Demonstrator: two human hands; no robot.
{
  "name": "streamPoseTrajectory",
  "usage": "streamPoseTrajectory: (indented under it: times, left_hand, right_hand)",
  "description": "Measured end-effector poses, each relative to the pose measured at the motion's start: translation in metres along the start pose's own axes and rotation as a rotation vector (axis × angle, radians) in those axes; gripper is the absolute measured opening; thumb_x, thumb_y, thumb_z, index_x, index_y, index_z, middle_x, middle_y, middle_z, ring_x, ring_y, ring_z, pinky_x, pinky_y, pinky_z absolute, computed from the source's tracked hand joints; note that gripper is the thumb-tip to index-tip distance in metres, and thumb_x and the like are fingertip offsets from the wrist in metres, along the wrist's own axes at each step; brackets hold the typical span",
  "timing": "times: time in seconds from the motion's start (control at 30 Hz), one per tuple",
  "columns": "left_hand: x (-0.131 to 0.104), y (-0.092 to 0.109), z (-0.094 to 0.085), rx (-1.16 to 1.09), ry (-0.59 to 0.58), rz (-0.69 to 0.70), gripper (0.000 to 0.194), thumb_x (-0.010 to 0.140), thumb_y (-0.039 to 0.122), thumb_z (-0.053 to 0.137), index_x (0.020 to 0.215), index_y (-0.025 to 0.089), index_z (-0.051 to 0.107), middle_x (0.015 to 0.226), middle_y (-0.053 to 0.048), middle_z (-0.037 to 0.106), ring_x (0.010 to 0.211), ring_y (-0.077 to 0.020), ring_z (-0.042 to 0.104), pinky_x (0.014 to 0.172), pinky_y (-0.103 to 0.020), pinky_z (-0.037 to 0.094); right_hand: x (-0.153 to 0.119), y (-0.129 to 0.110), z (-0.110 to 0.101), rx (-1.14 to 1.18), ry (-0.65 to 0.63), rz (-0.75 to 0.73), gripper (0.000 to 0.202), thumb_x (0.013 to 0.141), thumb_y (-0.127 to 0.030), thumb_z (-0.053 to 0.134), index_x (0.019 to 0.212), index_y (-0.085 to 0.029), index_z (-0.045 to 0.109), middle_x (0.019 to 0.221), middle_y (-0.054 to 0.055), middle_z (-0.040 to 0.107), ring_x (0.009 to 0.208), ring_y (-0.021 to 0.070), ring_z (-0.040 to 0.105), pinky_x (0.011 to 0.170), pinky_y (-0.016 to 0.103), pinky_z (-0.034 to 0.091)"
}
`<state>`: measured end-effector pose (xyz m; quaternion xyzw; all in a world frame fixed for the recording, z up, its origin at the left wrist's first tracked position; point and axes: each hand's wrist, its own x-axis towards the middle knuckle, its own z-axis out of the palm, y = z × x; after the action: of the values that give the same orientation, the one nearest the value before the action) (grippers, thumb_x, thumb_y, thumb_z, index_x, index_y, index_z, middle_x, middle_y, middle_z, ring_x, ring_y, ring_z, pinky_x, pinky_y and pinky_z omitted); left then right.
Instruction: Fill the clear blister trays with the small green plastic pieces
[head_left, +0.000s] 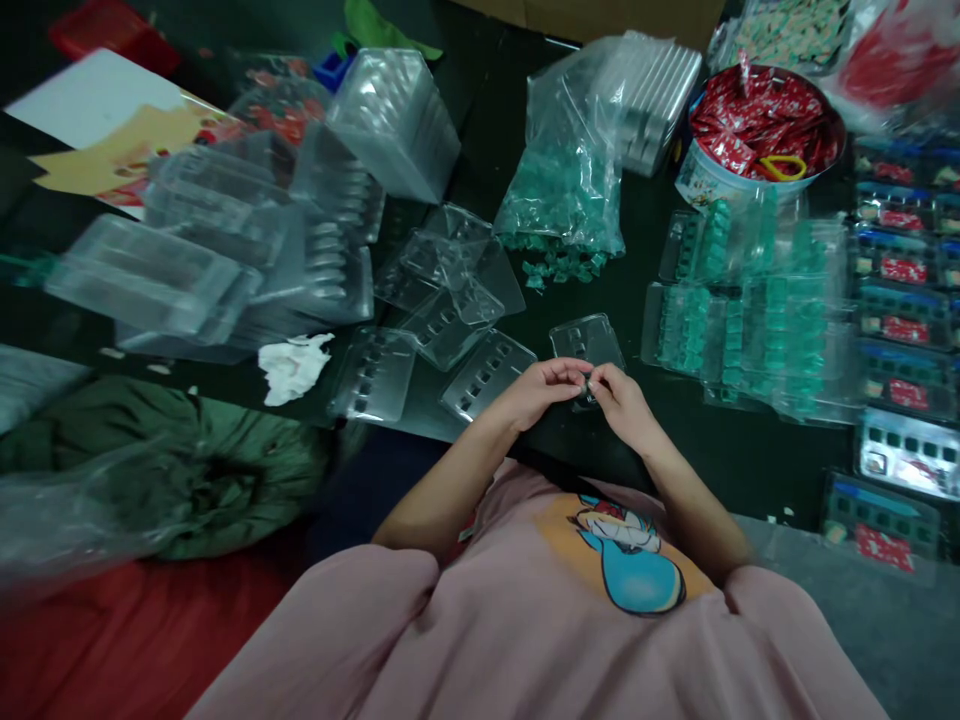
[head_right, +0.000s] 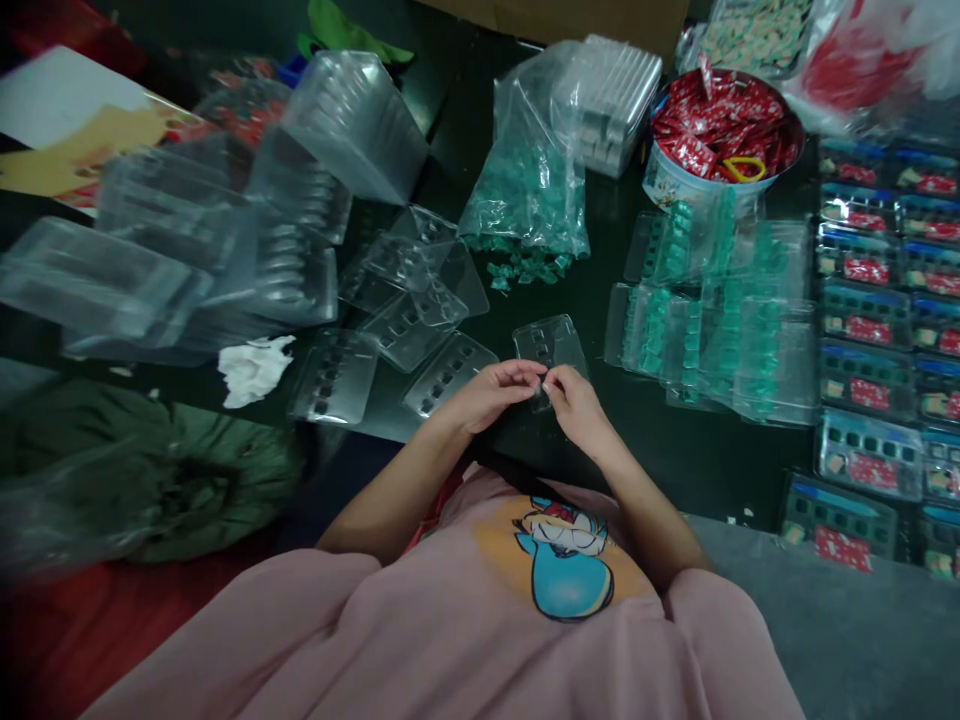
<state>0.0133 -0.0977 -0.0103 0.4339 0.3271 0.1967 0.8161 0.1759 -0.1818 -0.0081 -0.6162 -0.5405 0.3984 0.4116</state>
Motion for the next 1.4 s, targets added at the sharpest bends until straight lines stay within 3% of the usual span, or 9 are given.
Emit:
streamPoseTrajectory:
  times: [0.17,0.4,0.5,0.73,1.27,1.4]
  left_hand:
    - [-0.001,0.0,0.0,-0.001,0.003,0.067,0.039,0.067,0.023,0.081,0.105,0.02,0.073,0.083,-0.001,0.065,0.076,-0.0099,0.058,0.075,-0.023,0.045]
    - [0.013,0.02,0.005,0.768,0.209,0.466,0.022,0.076,0.015,0.068,0.095,0.022,0.076,0.101,-0.004,0.062,0.087,-0.0134,0.058,0.071,-0.024,0.046]
    - [0.029,0.024,-0.002,0.92,0.296,0.559,0.021,0.08,0.015,0.065,0.097,0.021,0.075,0.1,-0.005,0.063,0.088,-0.014,0.06,0.073,-0.025,0.048]
    - [0.063,0.019,-0.022,1.109,0.377,0.555,0.02,0.082,0.018,0.068,0.1,0.018,0.074,0.099,-0.007,0.07,0.087,-0.0167,0.065,0.081,-0.03,0.052]
    - [0.063,0.013,-0.029,1.274,0.255,0.496,0.024,0.083,0.014,0.066,0.104,0.021,0.076,0.102,-0.007,0.068,0.095,-0.0194,0.065,0.087,-0.033,0.053]
    - [0.06,0.013,-0.03,1.258,0.26,0.463,0.035,0.08,0.013,0.068,0.114,0.022,0.072,0.099,-0.006,0.067,0.088,-0.0173,0.065,0.083,-0.031,0.053]
  right_hand:
    - [0.005,0.006,0.004,0.077,0.017,0.058,0.014,0.089,-0.032,0.049,0.08,-0.021,0.051,0.071,-0.002,0.053,0.065,0.0138,0.048,0.064,0.027,0.037]
    - [0.039,0.018,0.014,0.435,0.177,0.181,0.012,0.081,-0.032,0.059,0.079,-0.021,0.055,0.066,-0.005,0.056,0.057,0.0097,0.048,0.058,0.023,0.037]
    - [0.056,0.021,0.015,0.468,0.206,0.151,0.013,0.08,-0.033,0.061,0.082,-0.021,0.056,0.069,-0.004,0.058,0.062,0.0105,0.055,0.061,0.024,0.041]
    - [0.067,0.027,0.002,0.371,0.293,0.098,0.019,0.08,-0.035,0.063,0.093,-0.022,0.059,0.08,-0.002,0.063,0.071,0.0131,0.059,0.07,0.028,0.047]
    - [0.055,0.034,-0.003,0.3,0.267,0.085,0.018,0.082,-0.037,0.06,0.092,-0.022,0.06,0.082,0.0,0.064,0.072,0.0141,0.058,0.07,0.029,0.046]
    - [0.053,0.027,-0.004,0.206,0.247,0.071,0.016,0.083,-0.035,0.058,0.092,-0.021,0.06,0.085,0.001,0.066,0.074,0.0155,0.06,0.071,0.03,0.048]
